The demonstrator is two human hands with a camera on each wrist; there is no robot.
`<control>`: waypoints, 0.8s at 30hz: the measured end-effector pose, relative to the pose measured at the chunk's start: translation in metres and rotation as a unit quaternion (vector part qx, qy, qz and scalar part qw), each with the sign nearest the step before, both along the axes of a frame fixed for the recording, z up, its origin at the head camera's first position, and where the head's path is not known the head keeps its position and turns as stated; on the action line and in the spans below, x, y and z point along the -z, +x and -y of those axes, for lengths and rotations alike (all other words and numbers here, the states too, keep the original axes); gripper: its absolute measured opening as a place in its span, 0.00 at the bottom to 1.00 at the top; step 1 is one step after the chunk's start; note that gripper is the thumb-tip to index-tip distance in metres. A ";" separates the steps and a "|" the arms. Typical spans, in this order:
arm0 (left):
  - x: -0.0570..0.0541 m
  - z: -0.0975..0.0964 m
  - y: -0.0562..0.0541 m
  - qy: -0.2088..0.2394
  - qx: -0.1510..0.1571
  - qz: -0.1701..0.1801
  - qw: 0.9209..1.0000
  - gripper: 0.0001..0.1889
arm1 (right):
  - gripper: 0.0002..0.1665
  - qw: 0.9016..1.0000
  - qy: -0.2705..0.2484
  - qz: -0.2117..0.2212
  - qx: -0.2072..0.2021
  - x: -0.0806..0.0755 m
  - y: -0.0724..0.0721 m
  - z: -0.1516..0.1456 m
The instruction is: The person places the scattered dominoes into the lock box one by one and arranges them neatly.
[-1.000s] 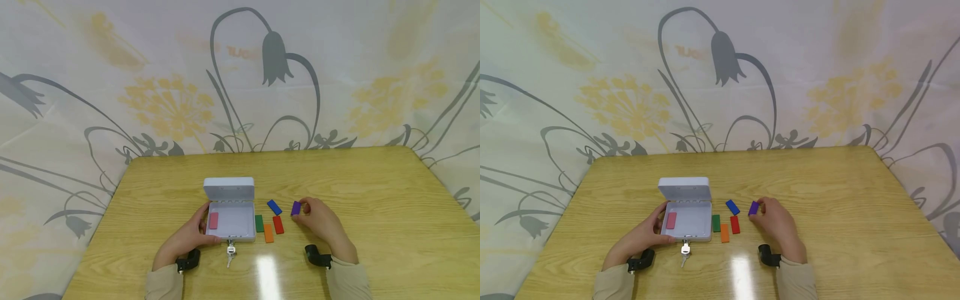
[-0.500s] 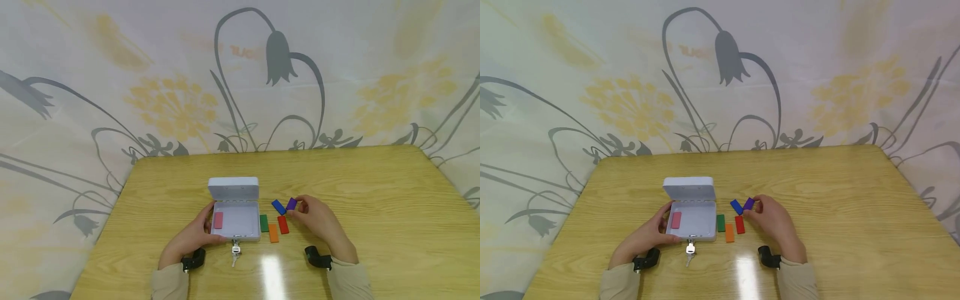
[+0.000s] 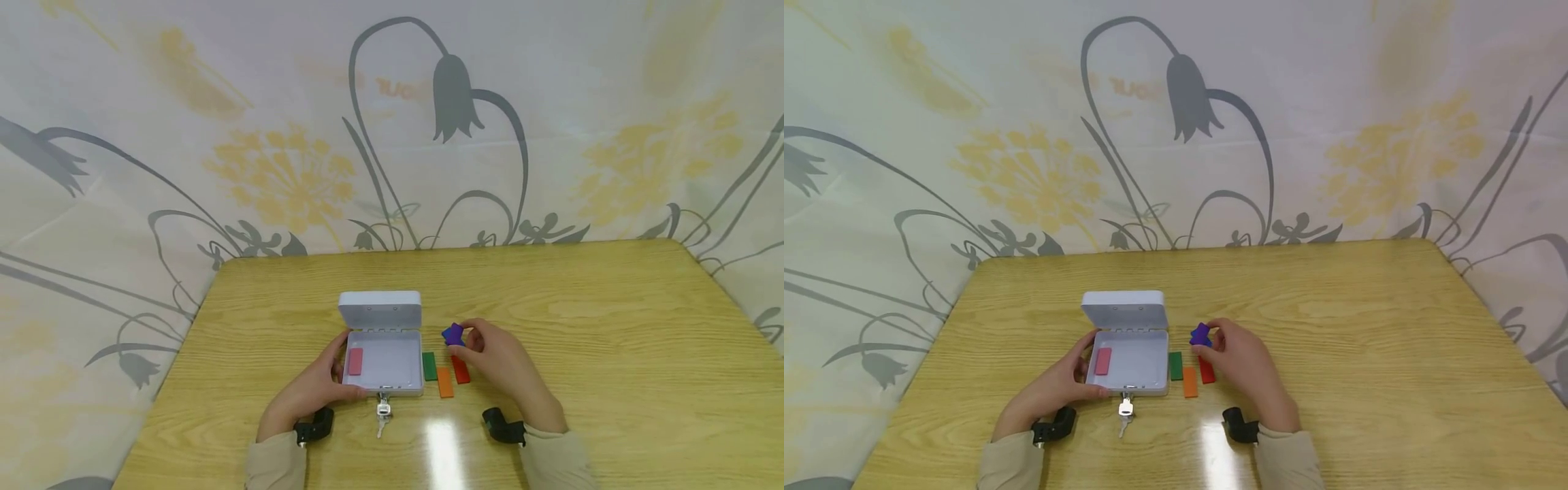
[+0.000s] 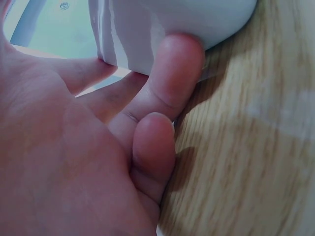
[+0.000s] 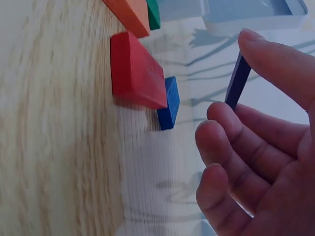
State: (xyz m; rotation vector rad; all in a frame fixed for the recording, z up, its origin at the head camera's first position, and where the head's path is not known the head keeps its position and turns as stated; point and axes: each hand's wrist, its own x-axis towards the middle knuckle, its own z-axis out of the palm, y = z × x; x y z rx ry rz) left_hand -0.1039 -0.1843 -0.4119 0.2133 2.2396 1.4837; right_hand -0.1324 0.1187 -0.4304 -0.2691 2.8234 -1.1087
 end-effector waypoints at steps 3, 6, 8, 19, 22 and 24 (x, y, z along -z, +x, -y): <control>0.002 0.001 -0.001 0.007 0.002 -0.003 1.000 0.55 | 0.27 1.000 0.002 -0.008 -0.006 -0.001 0.000 0.004; 0.003 0.001 -0.002 0.003 0.003 -0.006 1.000 0.55 | 0.26 1.000 0.006 -0.010 -0.012 -0.001 0.001 0.008; 0.004 0.002 -0.002 0.004 0.004 -0.004 1.000 0.55 | 0.26 1.000 0.006 -0.009 -0.014 -0.001 0.001 0.011; 0.005 0.003 -0.001 0.004 0.001 -0.004 1.000 0.54 | 0.28 0.999 -0.026 -0.022 -0.030 -0.003 0.008 0.034; 0.015 0.005 -0.003 -0.008 -0.002 -0.007 1.000 0.55 | 0.27 0.999 -0.027 -0.027 -0.035 -0.003 0.009 0.042; 0.023 0.007 -0.006 -0.017 -0.004 -0.014 1.000 0.55 | 0.27 0.998 -0.027 -0.031 -0.040 -0.003 0.009 0.045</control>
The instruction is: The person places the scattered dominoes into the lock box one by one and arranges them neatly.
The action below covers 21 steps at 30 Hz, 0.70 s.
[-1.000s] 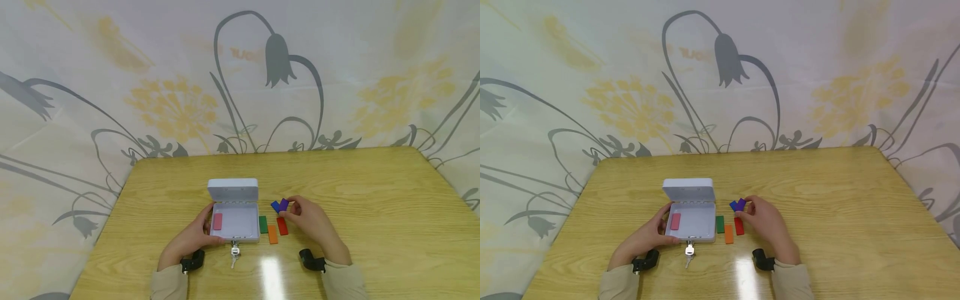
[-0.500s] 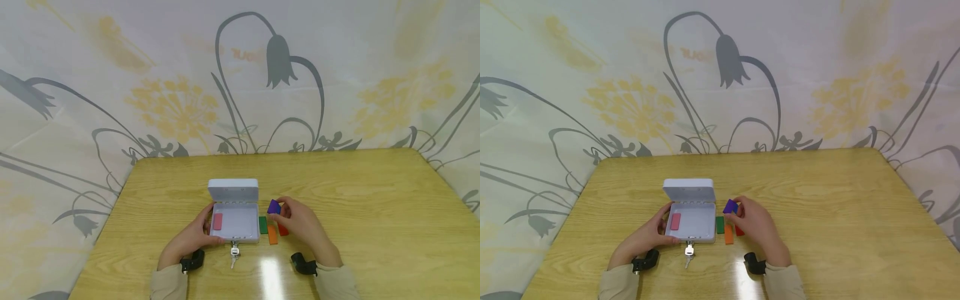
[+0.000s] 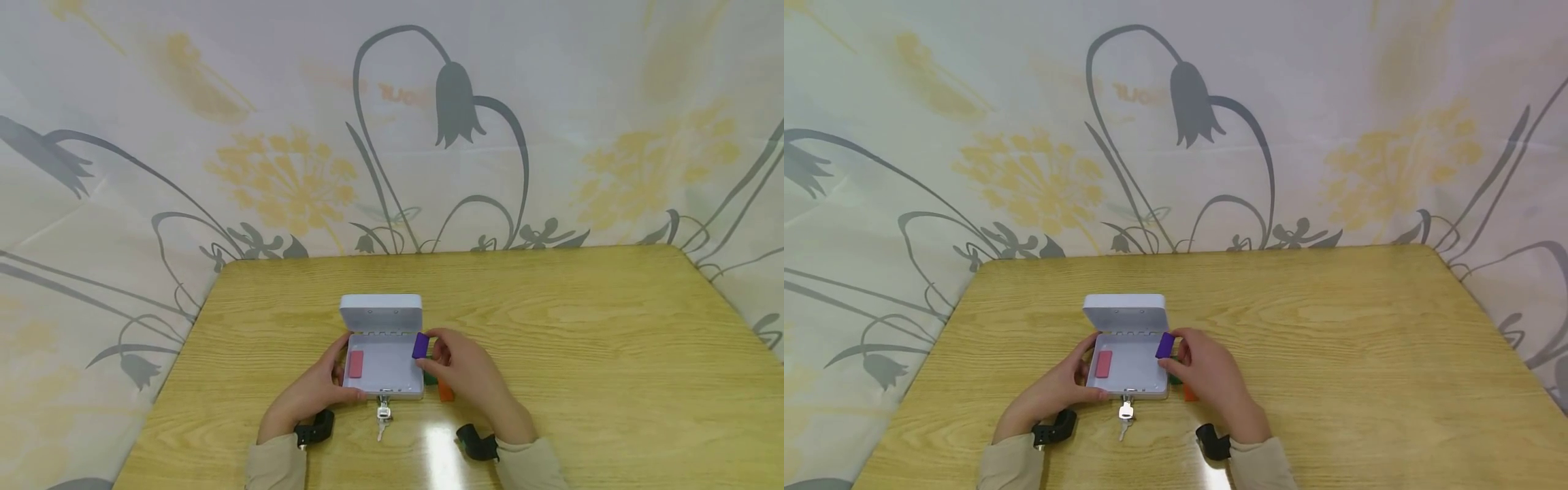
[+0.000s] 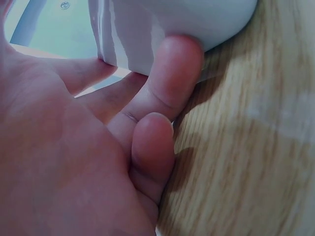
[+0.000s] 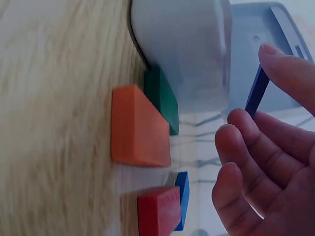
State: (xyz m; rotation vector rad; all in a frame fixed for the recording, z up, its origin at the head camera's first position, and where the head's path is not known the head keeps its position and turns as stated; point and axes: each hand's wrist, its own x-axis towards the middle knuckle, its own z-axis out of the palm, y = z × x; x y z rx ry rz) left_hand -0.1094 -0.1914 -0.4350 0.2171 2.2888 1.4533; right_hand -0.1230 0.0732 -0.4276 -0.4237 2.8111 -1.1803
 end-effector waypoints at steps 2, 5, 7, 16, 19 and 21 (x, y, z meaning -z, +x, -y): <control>0.006 0.002 -0.001 -0.007 0.000 -0.002 1.000 0.56 | 0.27 1.000 0.003 -0.006 -0.004 0.001 0.001 0.003; 0.008 0.002 -0.001 -0.005 0.002 -0.002 1.000 0.56 | 0.28 1.000 0.009 -0.020 -0.008 0.002 0.002 0.008; 0.007 0.001 0.000 -0.002 0.003 0.002 1.000 0.56 | 0.28 0.999 0.010 -0.032 -0.013 0.002 0.004 0.010; -0.005 -0.001 0.002 0.020 0.011 0.009 1.000 0.54 | 0.28 0.996 0.015 -0.089 -0.011 0.004 0.006 0.022; 0.003 0.001 -0.001 0.024 0.011 0.010 1.000 0.55 | 0.29 0.996 0.018 -0.087 -0.004 0.005 0.004 0.027; 0.007 0.002 -0.003 0.030 0.013 0.010 0.999 0.55 | 0.29 0.996 0.024 -0.084 0.003 0.006 0.003 0.029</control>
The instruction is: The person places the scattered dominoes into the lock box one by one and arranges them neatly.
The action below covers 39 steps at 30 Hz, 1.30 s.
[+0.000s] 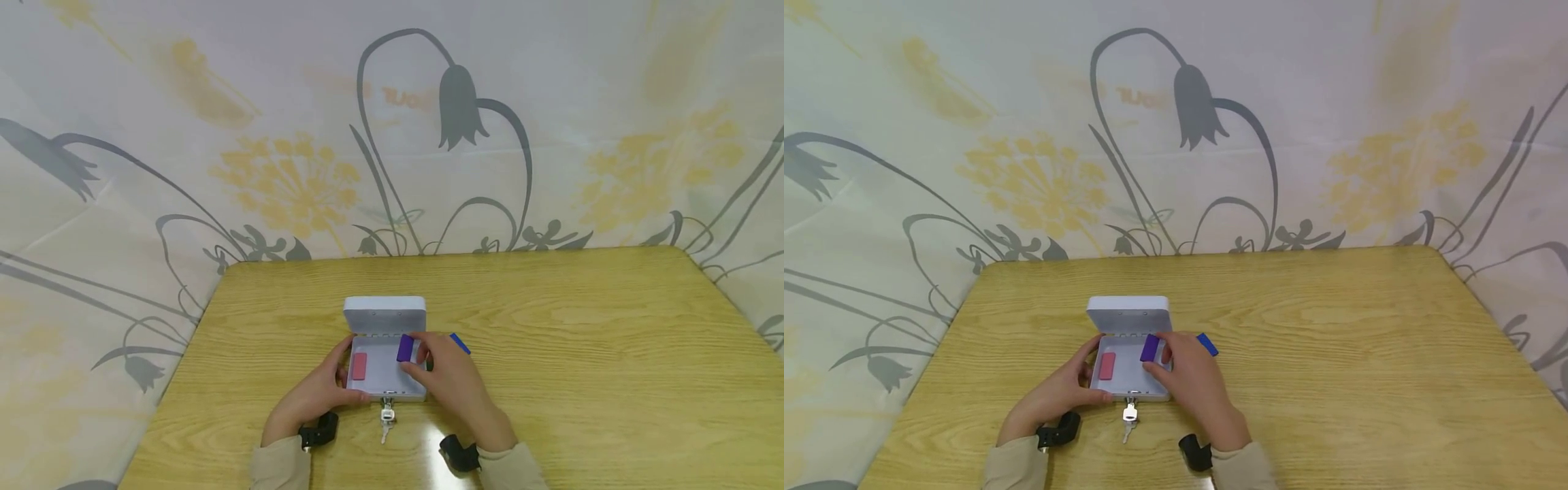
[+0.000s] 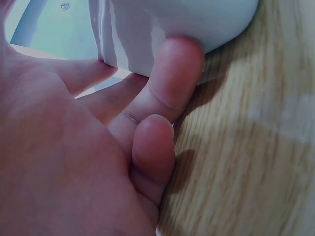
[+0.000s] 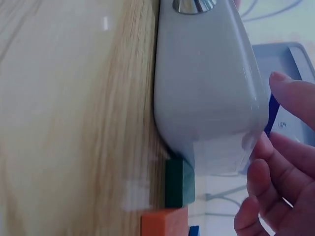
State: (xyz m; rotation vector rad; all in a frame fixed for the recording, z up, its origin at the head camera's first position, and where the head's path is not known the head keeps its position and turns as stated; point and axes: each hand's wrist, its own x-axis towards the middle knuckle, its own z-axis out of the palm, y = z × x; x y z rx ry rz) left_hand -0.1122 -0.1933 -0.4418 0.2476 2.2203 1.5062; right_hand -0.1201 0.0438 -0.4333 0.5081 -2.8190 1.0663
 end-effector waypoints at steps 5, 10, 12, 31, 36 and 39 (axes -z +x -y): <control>0.004 0.002 -0.002 0.018 0.007 -0.002 1.000 0.56 | 0.28 1.000 0.004 -0.002 0.013 0.002 -0.001 0.007; 0.003 0.002 -0.002 0.017 0.007 -0.004 1.000 0.56 | 0.24 0.999 -0.011 -0.030 0.020 0.000 -0.002 0.013; 0.002 0.001 -0.002 0.019 0.005 -0.003 1.000 0.56 | 0.23 0.999 -0.013 -0.036 0.020 -0.001 -0.003 0.014; -0.002 0.002 0.001 0.002 0.003 -0.003 1.000 0.55 | 0.26 0.993 0.000 0.069 -0.091 -0.008 -0.014 0.019; -0.024 -0.004 0.006 -0.001 0.002 0.003 1.000 0.54 | 0.28 0.991 -0.005 0.092 -0.100 -0.009 -0.017 0.016; -0.028 -0.005 0.008 0.002 0.003 0.009 1.000 0.54 | 0.28 0.991 -0.005 0.097 -0.097 -0.010 -0.019 0.018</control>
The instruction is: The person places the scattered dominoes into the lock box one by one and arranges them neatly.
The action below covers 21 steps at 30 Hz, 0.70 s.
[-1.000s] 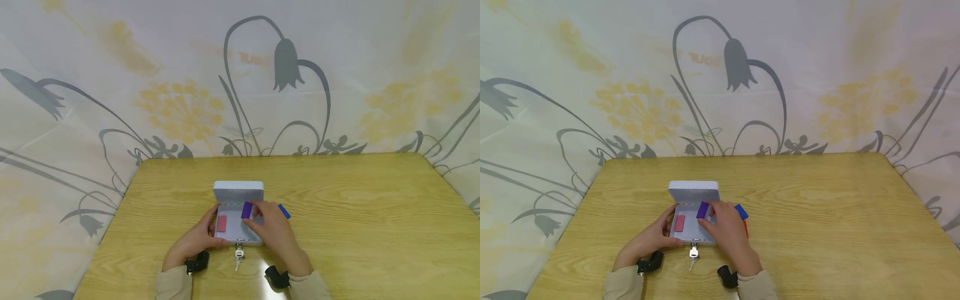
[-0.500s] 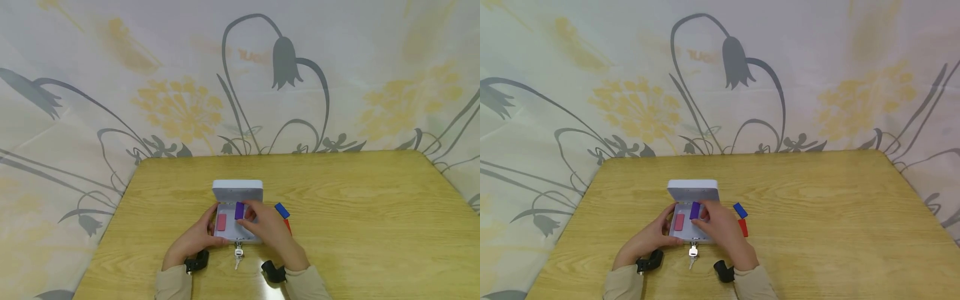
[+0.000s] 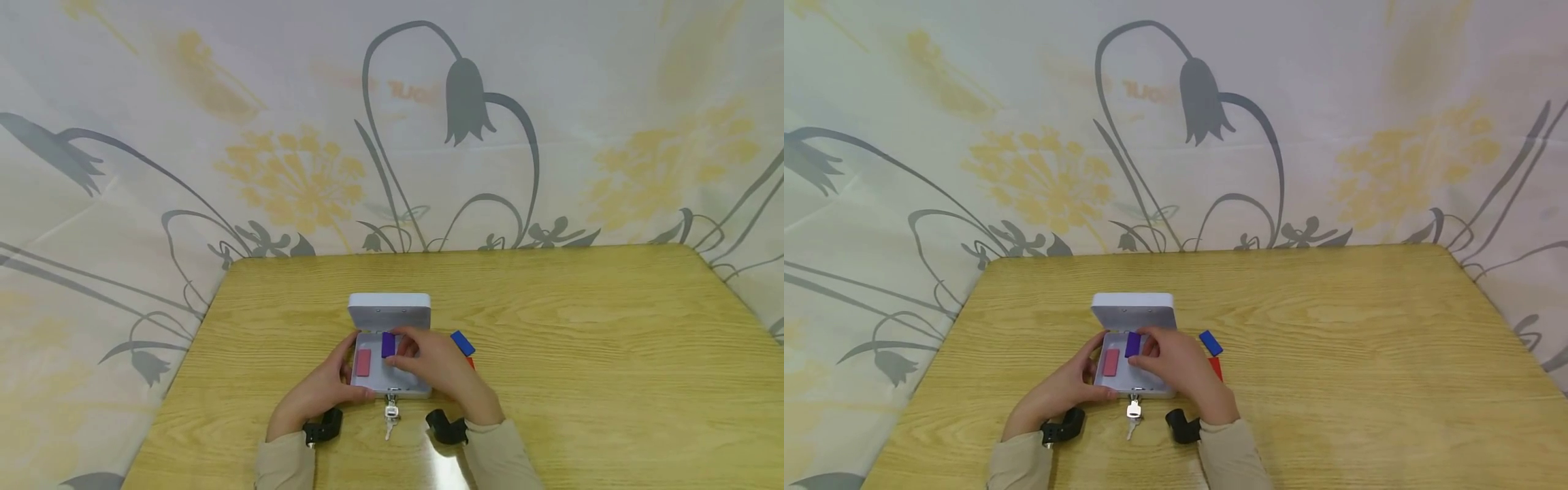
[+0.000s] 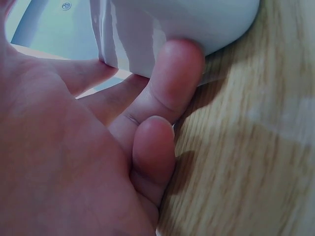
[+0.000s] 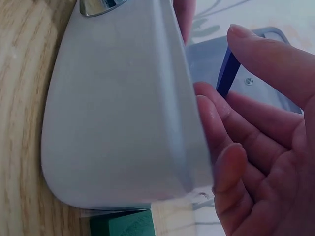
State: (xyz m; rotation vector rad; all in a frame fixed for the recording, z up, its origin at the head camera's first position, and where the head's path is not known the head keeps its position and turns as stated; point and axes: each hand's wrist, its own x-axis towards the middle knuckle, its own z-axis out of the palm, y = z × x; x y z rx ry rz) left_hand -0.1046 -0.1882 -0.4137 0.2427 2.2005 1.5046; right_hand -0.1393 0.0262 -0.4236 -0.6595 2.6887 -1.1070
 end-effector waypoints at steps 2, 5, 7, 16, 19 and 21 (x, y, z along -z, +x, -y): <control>0.000 0.000 0.000 0.005 0.000 0.004 1.000 0.54 | 0.28 1.000 0.002 -0.003 0.002 0.000 -0.001 0.001; 0.001 0.000 0.000 0.007 -0.001 0.004 1.000 0.54 | 0.27 1.000 0.001 -0.006 0.001 -0.001 -0.003 0.002; 0.001 0.000 0.000 0.005 -0.002 0.002 1.000 0.54 | 0.26 1.000 0.006 -0.008 0.001 -0.001 -0.004 0.003; 0.002 0.000 0.000 0.000 -0.002 0.003 1.000 0.54 | 0.24 0.999 0.027 -0.035 0.008 0.000 -0.004 0.009; 0.001 0.000 0.000 0.006 -0.003 0.009 1.000 0.54 | 0.23 0.999 0.016 -0.041 0.011 0.001 -0.004 0.011; 0.000 0.000 0.000 0.008 -0.004 0.008 1.000 0.54 | 0.23 0.999 0.011 -0.043 0.009 0.002 -0.005 0.013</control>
